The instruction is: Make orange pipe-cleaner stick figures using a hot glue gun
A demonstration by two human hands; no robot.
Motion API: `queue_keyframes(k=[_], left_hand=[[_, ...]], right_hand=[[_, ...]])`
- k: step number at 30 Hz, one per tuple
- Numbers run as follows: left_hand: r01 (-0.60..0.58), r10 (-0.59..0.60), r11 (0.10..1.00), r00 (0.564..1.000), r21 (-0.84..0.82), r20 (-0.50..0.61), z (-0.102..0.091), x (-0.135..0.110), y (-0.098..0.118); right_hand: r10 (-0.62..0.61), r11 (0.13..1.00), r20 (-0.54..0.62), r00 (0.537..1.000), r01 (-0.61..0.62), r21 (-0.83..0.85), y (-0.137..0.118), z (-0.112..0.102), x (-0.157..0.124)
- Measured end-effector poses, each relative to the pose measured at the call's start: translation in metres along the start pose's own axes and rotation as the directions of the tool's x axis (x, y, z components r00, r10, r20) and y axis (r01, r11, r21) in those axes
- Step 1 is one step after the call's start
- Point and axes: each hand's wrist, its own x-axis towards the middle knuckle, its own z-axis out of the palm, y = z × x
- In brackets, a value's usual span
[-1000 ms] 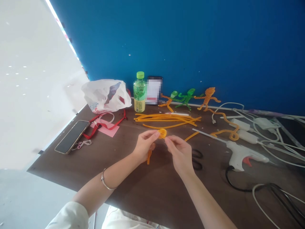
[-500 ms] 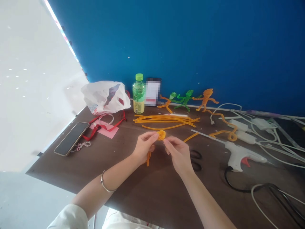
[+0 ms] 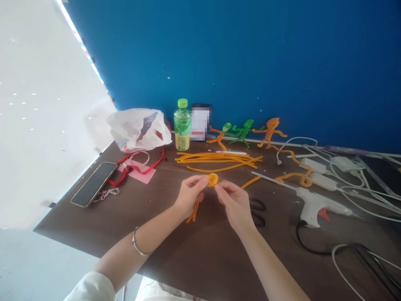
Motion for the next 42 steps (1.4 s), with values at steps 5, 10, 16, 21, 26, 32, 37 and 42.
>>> queue_keyframes(k=[5,10,16,21,26,32,37,42], left_hand=[[0.002,-0.002,1.000,1.000,-0.009,-0.009,0.0006,-0.0004,-0.0001],[0.002,-0.002,1.000,1.000,0.007,-0.017,0.0005,0.0000,-0.0010],[-0.007,0.007,1.000,1.000,0.004,-0.020,0.0017,-0.0009,-0.0002],[-0.012,0.013,1.000,1.000,0.029,-0.019,0.0015,-0.0005,-0.0001],[0.005,-0.001,0.996,0.999,0.084,-0.043,-0.0016,0.0030,-0.0025],[0.009,-0.005,0.996,0.999,0.084,-0.047,-0.0020,0.0034,-0.0025],[0.013,-0.007,0.996,0.998,0.089,-0.066,-0.0008,0.0021,-0.0023],[0.006,0.001,0.995,0.998,0.100,-0.068,-0.0011,0.0023,-0.0031]], right_hand=[[0.019,1.000,-0.004,1.000,-0.019,0.022,-0.0005,-0.0001,-0.0001],[0.033,0.999,-0.011,0.999,-0.033,0.034,-0.0003,0.0002,0.0003],[0.032,0.999,-0.005,0.999,-0.032,0.024,-0.0001,-0.0004,0.0007],[0.047,0.998,-0.006,0.999,-0.047,0.038,0.0014,-0.0004,0.0022],[0.110,0.993,-0.022,0.994,-0.109,0.052,0.0047,-0.0004,0.0051],[0.146,0.987,-0.006,0.989,-0.145,0.066,0.0057,-0.0007,0.0064],[0.143,0.987,0.000,0.990,-0.143,0.071,0.0041,-0.0001,0.0061],[0.142,0.987,0.006,0.990,-0.142,0.074,0.0028,0.0002,0.0060]])
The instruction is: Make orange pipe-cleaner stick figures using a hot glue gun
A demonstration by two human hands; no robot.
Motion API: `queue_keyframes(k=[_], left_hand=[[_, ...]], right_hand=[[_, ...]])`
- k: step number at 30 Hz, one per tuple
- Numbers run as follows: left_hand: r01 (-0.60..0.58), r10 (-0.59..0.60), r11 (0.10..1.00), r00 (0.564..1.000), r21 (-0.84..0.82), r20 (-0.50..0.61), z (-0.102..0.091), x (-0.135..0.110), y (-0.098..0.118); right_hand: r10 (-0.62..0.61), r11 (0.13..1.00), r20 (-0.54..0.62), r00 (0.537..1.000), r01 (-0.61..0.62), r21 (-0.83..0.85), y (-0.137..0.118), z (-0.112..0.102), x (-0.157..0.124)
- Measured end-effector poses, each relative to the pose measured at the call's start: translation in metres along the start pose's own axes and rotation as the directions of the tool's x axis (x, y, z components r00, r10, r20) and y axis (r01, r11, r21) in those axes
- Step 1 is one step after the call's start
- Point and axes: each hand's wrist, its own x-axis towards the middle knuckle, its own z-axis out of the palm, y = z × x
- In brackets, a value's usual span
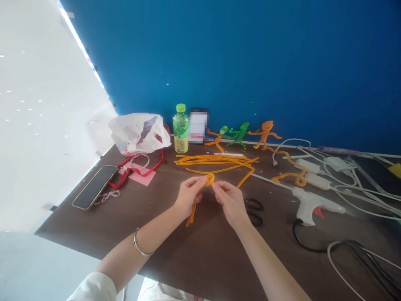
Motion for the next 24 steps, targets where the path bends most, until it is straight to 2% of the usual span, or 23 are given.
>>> queue_keyframes(k=[24], left_hand=[[-0.008,0.008,1.000,1.000,-0.004,0.005,0.0008,-0.0007,0.0000]], right_hand=[[-0.006,1.000,0.010,1.000,0.005,0.025,0.0032,-0.0015,0.0000]])
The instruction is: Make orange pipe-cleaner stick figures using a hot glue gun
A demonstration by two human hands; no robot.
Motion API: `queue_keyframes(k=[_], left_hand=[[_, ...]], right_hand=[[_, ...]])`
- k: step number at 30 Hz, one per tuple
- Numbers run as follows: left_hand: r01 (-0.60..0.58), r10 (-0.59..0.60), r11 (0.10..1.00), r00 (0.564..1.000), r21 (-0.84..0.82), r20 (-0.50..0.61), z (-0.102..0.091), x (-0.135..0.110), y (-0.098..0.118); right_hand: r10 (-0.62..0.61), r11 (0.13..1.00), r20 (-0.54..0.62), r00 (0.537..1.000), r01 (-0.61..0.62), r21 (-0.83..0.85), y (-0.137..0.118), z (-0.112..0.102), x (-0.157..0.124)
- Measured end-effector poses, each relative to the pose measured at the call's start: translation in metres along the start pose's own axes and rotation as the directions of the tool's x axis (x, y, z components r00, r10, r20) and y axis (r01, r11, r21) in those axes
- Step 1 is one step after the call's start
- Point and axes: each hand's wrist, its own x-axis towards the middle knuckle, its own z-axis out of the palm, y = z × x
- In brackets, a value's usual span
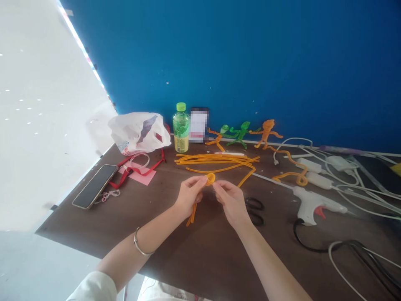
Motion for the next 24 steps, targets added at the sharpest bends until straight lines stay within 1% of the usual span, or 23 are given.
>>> queue_keyframes(k=[6,12,18,21,24], left_hand=[[0.005,-0.005,1.000,1.000,-0.006,-0.011,0.0002,0.0001,-0.0004],[-0.006,0.006,1.000,1.000,-0.002,-0.001,0.0005,-0.0006,0.0000],[-0.003,0.003,1.000,1.000,0.005,-0.030,0.0016,-0.0002,-0.0002],[-0.022,0.024,0.999,0.998,0.030,-0.054,0.0019,0.0000,-0.0002],[-0.072,0.080,0.994,0.993,0.083,-0.091,0.0026,-0.0010,0.0009]], right_hand=[[0.002,1.000,-0.013,1.000,-0.002,-0.015,-0.0007,0.0008,0.0000],[0.017,1.000,-0.022,1.000,-0.016,0.017,-0.0014,0.0014,-0.0006],[0.009,1.000,-0.024,1.000,-0.008,0.006,-0.0007,0.0011,-0.0005],[0.008,1.000,-0.029,1.000,-0.008,-0.002,-0.0014,0.0013,-0.0008],[0.004,1.000,-0.028,1.000,-0.005,-0.012,-0.0019,0.0014,-0.0012]])
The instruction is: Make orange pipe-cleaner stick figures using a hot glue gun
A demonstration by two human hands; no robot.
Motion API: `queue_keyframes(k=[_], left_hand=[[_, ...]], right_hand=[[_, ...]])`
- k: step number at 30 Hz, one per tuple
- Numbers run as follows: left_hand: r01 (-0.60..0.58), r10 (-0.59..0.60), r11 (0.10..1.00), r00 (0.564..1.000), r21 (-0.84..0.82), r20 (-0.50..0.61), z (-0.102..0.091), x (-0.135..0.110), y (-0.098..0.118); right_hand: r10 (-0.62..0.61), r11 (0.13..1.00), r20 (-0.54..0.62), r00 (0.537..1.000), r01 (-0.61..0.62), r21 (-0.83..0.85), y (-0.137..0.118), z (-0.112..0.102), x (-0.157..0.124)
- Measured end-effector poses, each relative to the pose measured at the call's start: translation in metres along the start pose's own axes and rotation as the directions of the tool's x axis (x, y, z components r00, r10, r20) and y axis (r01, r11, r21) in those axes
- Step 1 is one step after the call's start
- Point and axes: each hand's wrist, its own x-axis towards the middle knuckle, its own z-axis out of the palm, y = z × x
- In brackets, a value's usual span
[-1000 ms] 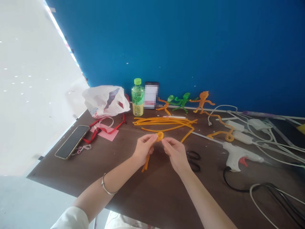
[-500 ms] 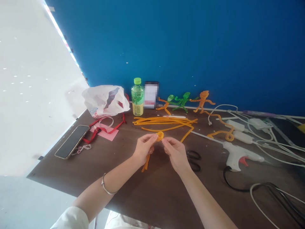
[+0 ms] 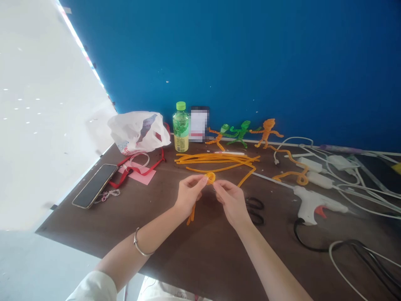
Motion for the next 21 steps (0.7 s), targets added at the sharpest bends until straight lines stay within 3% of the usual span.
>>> queue_keyframes(k=[7,21], left_hand=[[-0.070,0.075,0.991,0.996,0.117,-0.038,0.0000,-0.0032,0.0017],[-0.076,0.077,0.993,0.997,0.090,-0.005,-0.0017,-0.0028,-0.0013]], right_hand=[[-0.002,0.999,0.017,1.000,0.001,0.043,0.0003,-0.0001,-0.0006],[-0.029,0.998,0.061,0.998,0.025,0.061,0.0008,0.0004,-0.0016]])
